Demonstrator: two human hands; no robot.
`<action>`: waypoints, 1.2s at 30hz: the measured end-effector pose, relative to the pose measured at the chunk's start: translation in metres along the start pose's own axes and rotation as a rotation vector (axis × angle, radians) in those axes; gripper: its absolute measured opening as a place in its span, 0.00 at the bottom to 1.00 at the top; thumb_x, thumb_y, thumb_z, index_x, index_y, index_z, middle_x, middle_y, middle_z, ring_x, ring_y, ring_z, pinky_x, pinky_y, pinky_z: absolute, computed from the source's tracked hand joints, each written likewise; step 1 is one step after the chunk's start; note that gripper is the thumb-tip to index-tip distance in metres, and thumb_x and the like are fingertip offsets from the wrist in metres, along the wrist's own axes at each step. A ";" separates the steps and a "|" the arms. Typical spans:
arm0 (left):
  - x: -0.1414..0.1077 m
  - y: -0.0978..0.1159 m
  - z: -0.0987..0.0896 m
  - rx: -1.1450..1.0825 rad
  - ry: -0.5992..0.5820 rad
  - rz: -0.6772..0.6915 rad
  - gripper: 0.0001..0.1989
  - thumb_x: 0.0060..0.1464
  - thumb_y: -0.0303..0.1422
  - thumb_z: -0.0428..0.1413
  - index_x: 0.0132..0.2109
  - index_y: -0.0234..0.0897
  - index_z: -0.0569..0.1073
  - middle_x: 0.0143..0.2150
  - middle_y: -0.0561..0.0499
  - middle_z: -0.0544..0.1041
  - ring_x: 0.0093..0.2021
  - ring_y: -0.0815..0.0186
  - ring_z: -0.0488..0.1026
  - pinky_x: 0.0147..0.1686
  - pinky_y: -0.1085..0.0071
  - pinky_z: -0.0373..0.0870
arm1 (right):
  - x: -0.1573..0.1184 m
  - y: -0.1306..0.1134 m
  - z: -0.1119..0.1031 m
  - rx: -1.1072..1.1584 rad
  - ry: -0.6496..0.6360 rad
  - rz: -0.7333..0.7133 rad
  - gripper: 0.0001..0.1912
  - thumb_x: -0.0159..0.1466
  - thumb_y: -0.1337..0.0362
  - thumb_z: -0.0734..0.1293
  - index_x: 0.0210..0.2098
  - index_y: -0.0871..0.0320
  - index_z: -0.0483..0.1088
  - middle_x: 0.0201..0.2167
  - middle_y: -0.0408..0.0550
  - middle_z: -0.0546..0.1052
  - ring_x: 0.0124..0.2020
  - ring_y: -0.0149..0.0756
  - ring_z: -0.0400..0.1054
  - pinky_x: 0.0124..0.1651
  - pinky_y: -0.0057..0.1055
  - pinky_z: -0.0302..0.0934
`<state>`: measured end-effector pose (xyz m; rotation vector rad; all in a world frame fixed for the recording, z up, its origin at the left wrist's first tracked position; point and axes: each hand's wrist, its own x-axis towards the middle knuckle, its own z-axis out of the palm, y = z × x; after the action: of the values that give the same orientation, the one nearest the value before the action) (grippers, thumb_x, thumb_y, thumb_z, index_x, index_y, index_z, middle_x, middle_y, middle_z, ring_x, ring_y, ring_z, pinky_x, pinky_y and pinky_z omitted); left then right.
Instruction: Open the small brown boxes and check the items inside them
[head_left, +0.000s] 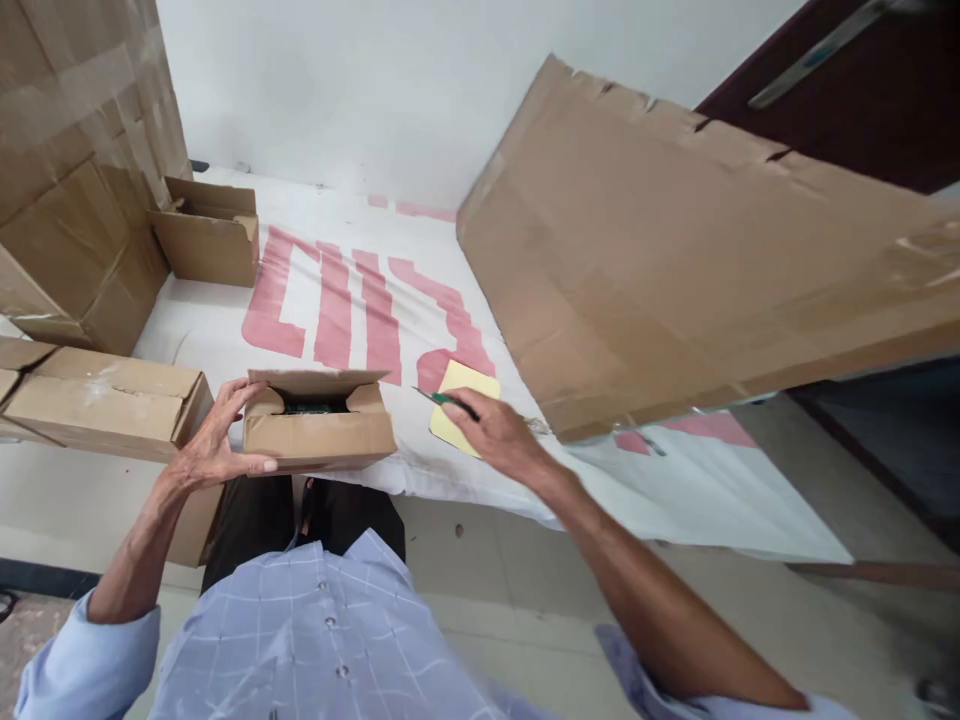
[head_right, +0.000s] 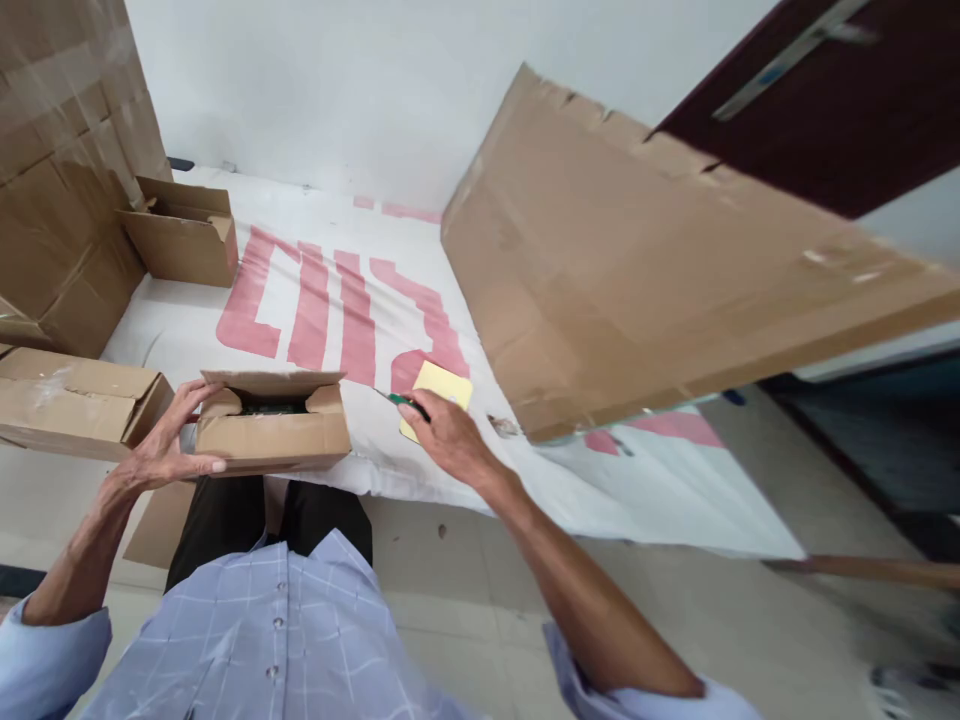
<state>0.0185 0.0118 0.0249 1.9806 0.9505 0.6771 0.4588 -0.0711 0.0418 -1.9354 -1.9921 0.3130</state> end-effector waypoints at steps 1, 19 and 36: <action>0.002 0.002 -0.003 0.031 -0.030 0.010 0.57 0.47 0.58 0.73 0.77 0.46 0.60 0.76 0.36 0.58 0.76 0.37 0.60 0.71 0.42 0.66 | -0.007 0.009 0.020 0.029 0.005 0.070 0.15 0.74 0.57 0.61 0.51 0.55 0.77 0.47 0.56 0.85 0.45 0.47 0.79 0.45 0.38 0.70; 0.007 0.032 0.001 0.136 0.107 -0.079 0.36 0.58 0.56 0.65 0.68 0.44 0.72 0.72 0.41 0.65 0.72 0.44 0.68 0.74 0.46 0.64 | 0.073 -0.089 0.025 0.317 0.206 -0.359 0.17 0.73 0.55 0.69 0.58 0.53 0.77 0.57 0.56 0.77 0.60 0.52 0.70 0.65 0.53 0.67; 0.010 0.025 0.007 0.111 0.197 0.004 0.31 0.58 0.54 0.66 0.61 0.41 0.74 0.66 0.41 0.72 0.67 0.47 0.72 0.70 0.48 0.70 | 0.146 -0.141 0.009 0.689 -0.317 -0.412 0.16 0.63 0.54 0.68 0.25 0.59 0.73 0.25 0.41 0.68 0.29 0.31 0.57 0.33 0.31 0.50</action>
<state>0.0388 0.0069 0.0435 2.0403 1.1231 0.8498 0.3242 0.0688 0.1023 -1.0751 -2.0285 1.0760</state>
